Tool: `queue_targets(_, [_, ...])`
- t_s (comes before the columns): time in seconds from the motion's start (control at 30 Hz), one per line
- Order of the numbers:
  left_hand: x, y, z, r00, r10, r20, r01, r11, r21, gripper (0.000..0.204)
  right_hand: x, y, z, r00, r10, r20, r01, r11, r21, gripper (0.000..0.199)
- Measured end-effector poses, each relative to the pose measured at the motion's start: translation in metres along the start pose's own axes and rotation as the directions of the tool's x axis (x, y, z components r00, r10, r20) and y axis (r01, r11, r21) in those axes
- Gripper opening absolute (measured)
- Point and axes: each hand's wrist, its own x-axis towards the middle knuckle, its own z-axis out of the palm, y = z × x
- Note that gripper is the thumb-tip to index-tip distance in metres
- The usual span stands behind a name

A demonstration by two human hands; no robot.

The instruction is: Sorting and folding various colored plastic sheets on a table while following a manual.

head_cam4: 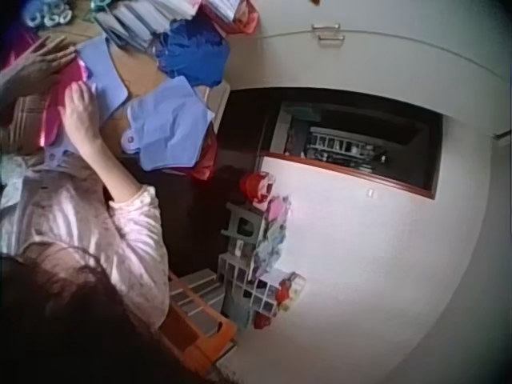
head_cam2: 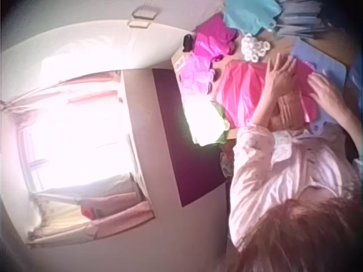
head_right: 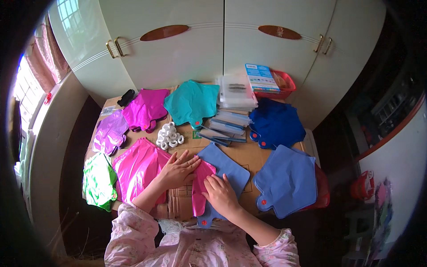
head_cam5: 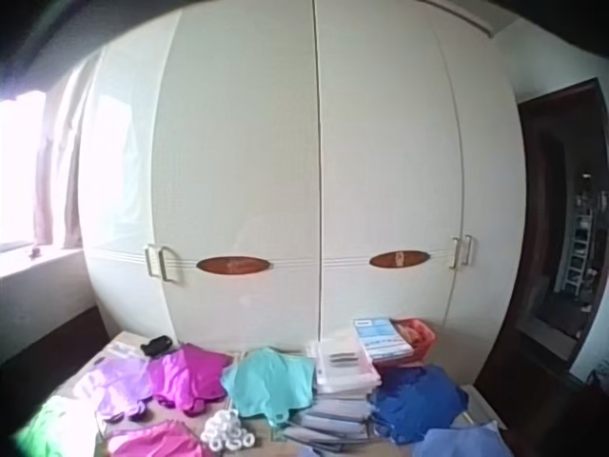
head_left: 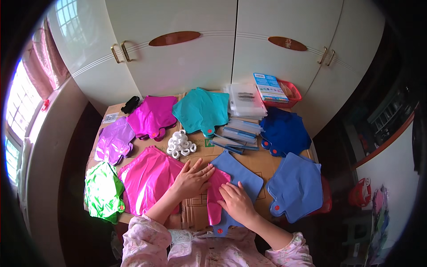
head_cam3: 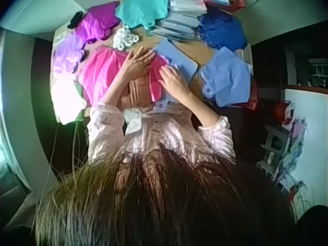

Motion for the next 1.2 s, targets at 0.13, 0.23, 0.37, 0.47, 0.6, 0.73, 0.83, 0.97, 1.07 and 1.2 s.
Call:
queue_targets(0.13, [0.010, -0.004, 0.000, 0.999, -0.033, -0.012, 0.033, 0.999, 0.022, 0.058, 0.000, 0.000, 0.000, 1.000, 0.004, 0.009, -0.004, 1.000, -0.009, 0.042])
queue_targets(0.23, [0.016, -0.009, 0.005, 0.998, -0.044, -0.050, 0.044, 0.999, 0.013, 0.059, 0.000, 0.001, 0.000, 1.000, 0.000, 0.007, 0.000, 1.000, -0.016, 0.043])
queue_targets(0.37, [0.013, -0.007, -0.001, 0.997, 0.018, -0.081, -0.006, 0.989, 0.148, 0.070, -0.001, 0.001, 0.001, 1.000, -0.006, -0.002, 0.006, 1.000, 0.014, 0.044])
queue_targets(0.47, [0.009, 0.000, -0.013, 0.995, 0.096, -0.037, -0.089, 0.984, 0.152, 0.083, -0.002, 0.003, 0.002, 1.000, 0.005, 0.003, -0.005, 1.000, 0.012, 0.045])
queue_targets(0.6, [-0.003, 0.010, -0.022, 0.987, 0.153, 0.058, -0.159, 0.978, 0.137, 0.097, -0.002, 0.003, 0.001, 1.000, 0.005, 0.002, -0.005, 1.000, 0.015, 0.047])
queue_targets(0.73, [-0.012, 0.019, -0.024, 0.974, 0.194, 0.118, -0.201, 0.978, 0.054, 0.107, -0.002, 0.004, 0.002, 1.000, -0.004, 0.003, 0.004, 1.000, -0.013, 0.051])
queue_targets(0.83, [-0.020, 0.024, -0.018, 0.967, 0.202, 0.156, -0.205, 0.979, 0.004, 0.117, -0.002, 0.003, -0.003, 0.996, 0.000, 0.091, 0.005, 0.999, -0.054, 0.063])
queue_targets(0.97, [-0.029, 0.034, -0.011, 0.966, 0.165, 0.200, -0.163, 0.986, -0.029, 0.126, -0.002, 0.001, -0.008, 0.988, -0.002, 0.153, 0.008, 0.999, -0.044, 0.086])
queue_targets(1.07, [-0.032, 0.043, -0.014, 0.971, 0.127, 0.202, -0.127, 0.992, -0.012, 0.129, -0.003, 0.000, -0.010, 0.982, 0.001, 0.190, 0.009, 0.999, -0.052, 0.098])
queue_targets(1.2, [-0.033, 0.046, -0.017, 0.971, 0.122, 0.208, -0.128, 0.992, 0.018, 0.129, -0.003, -0.002, -0.014, 0.978, -0.002, 0.208, 0.017, 0.997, -0.073, 0.104])
